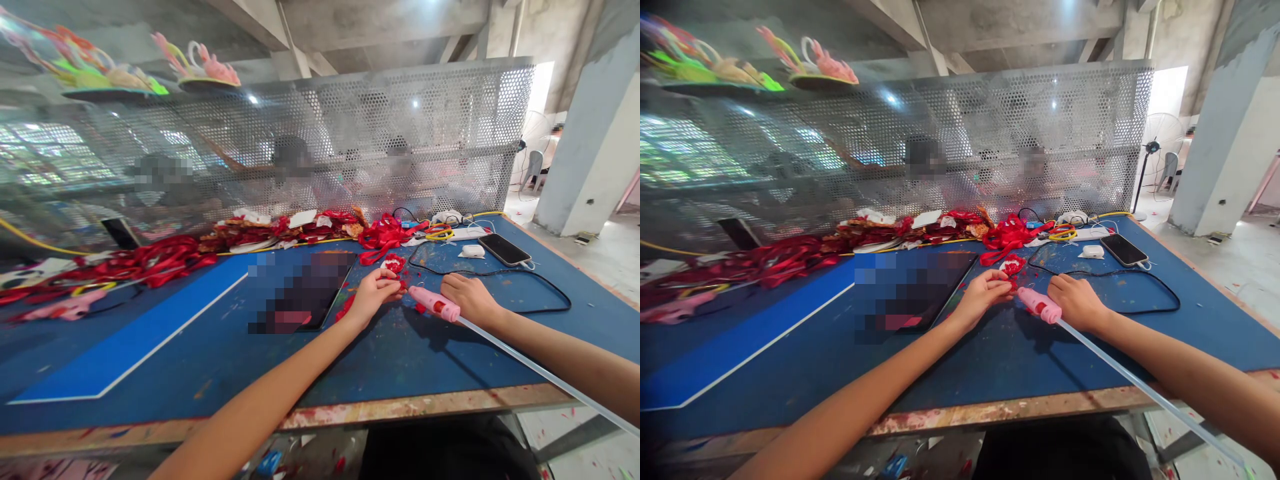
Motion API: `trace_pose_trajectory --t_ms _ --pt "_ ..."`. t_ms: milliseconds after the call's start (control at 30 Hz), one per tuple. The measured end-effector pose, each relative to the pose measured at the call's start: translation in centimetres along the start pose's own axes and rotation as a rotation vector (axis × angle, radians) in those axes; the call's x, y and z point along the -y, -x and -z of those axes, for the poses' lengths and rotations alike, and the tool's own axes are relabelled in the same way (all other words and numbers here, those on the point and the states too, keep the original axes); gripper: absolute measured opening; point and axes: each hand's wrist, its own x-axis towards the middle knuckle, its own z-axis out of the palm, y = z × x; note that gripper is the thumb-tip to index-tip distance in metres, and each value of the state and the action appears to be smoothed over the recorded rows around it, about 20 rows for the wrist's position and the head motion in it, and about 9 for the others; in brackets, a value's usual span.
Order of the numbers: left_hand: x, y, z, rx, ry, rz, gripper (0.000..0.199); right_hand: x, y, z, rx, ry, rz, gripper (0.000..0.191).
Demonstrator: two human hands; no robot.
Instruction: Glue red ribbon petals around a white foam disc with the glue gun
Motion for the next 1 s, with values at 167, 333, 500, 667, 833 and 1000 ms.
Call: trace_pose_trajectory --t_ms 167,333,500,667,833,1000 --pt "-0.1 0.1 -0.1 -0.009 -0.023 -0.048 0.036 0.0 0.0 0.1 0.001 -0.002 -0.003 0.015" --pt "-0.4 0.3 -0.2 -0.075 -0.030 -0.109 0.034 -0.2 -0.1 -0.1 -0.055 -0.161 -0.098 0.014" --pt "-0.3 0.1 0.0 -0.160 -0.058 -0.191 0.032 -1.1 -0.6 -0.3 -0.186 -0.962 -0.448 0.035" --pt "-0.1 -0.1 0.3 -0.210 -0.169 -0.281 0.024 -2.6 -1.2 -0.1 -0.181 -1.860 -0.793 0.035" --pt "-0.2 0.2 0.2 -0.250 -0.195 -0.365 0.026 -4.0 -1.2 -0.4 -0.182 -2.160 -0.853 0.041" --pt "-0.6 0.6 -0.1 -0.286 -0.152 -0.414 0.029 -4.2 -1.2 -0.7 -0.144 -2.105 -0.841 0.050"
